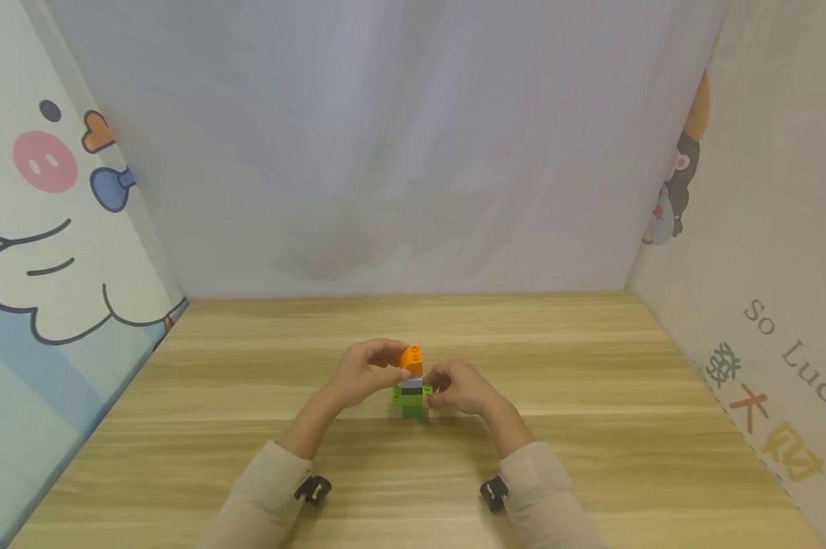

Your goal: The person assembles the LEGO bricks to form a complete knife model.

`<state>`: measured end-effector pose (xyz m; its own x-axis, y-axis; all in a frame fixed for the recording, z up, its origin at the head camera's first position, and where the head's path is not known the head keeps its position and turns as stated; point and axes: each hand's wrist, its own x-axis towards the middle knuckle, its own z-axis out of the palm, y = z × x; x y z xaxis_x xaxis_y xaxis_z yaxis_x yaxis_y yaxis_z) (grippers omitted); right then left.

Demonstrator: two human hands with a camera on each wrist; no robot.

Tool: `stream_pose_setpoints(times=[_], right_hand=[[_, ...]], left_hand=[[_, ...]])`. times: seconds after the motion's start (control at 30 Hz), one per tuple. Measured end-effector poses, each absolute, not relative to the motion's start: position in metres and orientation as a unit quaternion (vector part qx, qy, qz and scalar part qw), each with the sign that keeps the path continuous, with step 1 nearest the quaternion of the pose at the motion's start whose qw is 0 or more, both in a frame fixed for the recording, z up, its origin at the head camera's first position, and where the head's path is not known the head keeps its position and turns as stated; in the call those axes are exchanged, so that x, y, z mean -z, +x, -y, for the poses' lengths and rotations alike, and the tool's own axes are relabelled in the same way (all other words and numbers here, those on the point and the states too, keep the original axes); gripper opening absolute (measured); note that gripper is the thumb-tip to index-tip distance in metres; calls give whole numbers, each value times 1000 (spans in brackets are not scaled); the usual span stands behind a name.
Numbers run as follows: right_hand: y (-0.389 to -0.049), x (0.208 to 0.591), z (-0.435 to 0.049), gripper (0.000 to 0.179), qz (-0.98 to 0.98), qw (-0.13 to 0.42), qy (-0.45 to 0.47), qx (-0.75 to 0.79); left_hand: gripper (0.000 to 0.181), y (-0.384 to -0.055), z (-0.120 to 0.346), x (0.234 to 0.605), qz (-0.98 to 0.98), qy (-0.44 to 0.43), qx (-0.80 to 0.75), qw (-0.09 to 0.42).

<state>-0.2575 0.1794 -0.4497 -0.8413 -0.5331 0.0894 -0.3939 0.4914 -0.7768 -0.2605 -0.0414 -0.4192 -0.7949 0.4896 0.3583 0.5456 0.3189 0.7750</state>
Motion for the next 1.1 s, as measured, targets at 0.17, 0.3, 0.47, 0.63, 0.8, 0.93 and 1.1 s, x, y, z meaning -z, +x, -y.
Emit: stream_pose_setpoints(times=[0.17, 0.3, 0.47, 0.63, 0.8, 0.93, 1.1], right_hand=[[-258, 450, -179, 22, -859, 83, -268, 428], [-258, 450, -178, 22, -860, 86, -264, 428], [-258, 449, -177, 22, -859, 88, -263, 429], [-257, 449, -177, 22, -859, 86, -263, 431], [-257, 450, -175, 22, -857, 88, -265, 433], [-258, 451, -176, 22, -858, 88, -264, 432], [-259, 452, -175, 24, -859, 80, -265, 432]], left_hand=[[32, -264, 42, 418, 801, -329, 500, 10], [32, -264, 42, 417, 795, -323, 513, 2], [30, -264, 43, 416, 803, -323, 501, 3], [29, -265, 43, 415, 809, -325, 489, 7], [27, -265, 43, 416, 820, -318, 476, -3], [28, -266, 43, 414, 827, -317, 464, -11], [29, -266, 44, 413, 829, -324, 455, -12]])
